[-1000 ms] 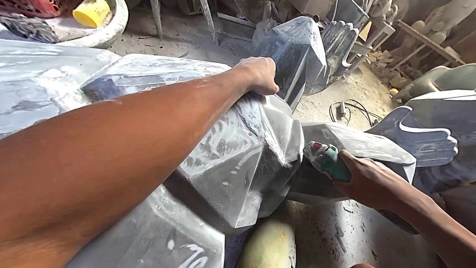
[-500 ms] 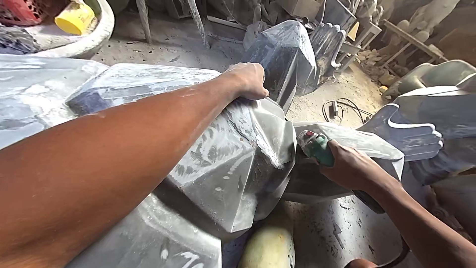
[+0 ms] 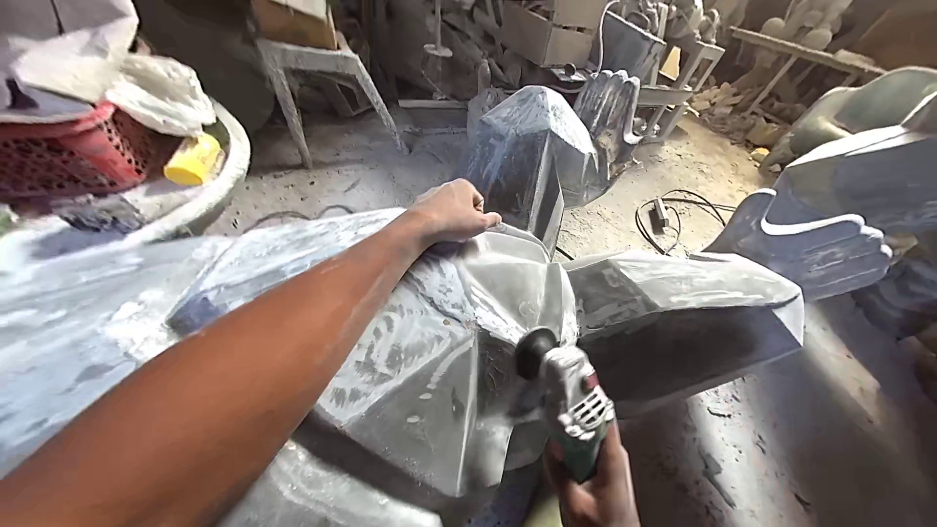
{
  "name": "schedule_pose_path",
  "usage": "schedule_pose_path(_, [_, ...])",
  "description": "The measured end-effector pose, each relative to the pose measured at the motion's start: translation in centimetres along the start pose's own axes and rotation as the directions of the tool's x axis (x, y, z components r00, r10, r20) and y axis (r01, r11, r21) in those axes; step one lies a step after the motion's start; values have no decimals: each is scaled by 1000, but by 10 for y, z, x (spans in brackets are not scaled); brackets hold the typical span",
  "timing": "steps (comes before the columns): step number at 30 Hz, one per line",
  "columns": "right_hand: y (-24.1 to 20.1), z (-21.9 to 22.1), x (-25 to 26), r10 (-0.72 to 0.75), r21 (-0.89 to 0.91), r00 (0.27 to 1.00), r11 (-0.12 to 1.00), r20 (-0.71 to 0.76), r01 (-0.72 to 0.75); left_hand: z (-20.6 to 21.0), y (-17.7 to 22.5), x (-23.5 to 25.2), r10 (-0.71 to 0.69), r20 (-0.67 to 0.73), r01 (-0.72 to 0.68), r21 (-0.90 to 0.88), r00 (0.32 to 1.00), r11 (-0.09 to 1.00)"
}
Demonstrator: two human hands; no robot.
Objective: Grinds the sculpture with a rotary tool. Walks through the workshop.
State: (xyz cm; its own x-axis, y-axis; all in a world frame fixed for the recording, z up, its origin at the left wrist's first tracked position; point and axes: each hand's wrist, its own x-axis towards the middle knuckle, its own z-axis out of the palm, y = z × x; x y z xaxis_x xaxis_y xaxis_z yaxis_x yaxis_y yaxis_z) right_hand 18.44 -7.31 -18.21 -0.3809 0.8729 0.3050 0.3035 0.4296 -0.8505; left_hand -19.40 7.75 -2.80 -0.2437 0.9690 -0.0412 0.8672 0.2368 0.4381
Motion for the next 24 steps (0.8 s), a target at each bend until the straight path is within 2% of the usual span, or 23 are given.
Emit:
schedule_pose_path(3, [-1,22,-9,-42,-46,999,998,6,42,-2,-2,-1,27,-34,-30,-102,999,994])
schedule_pose_path(8, [10,34,-10,-134,-106,991,985,11,134,-4,1,-7,-11,-58,1,-171,998,985])
schedule_pose_path(11, [16,21,2,-158,-154,985,974,64,166,-6,2,-8,-39,-66,27,-183,997,983])
schedule_pose_path(14, [22,-6,28,-214,-206,960,946,183,250,-7,4,-10,-64,-70,49,-196,995,979])
schedule_pose_path(17, [30,-32,58,-299,-254,895,885,331,389,-7,5,-14,-84,-83,62,-239,993,969])
schedule_pose_path(21, [42,-51,92,-413,-276,741,742,529,611,-7,4,-15,-101,-113,68,-267,988,961])
schedule_pose_path(24, [50,-54,100,-462,-265,650,653,603,710,-8,6,-18,-100,-117,63,-286,988,956])
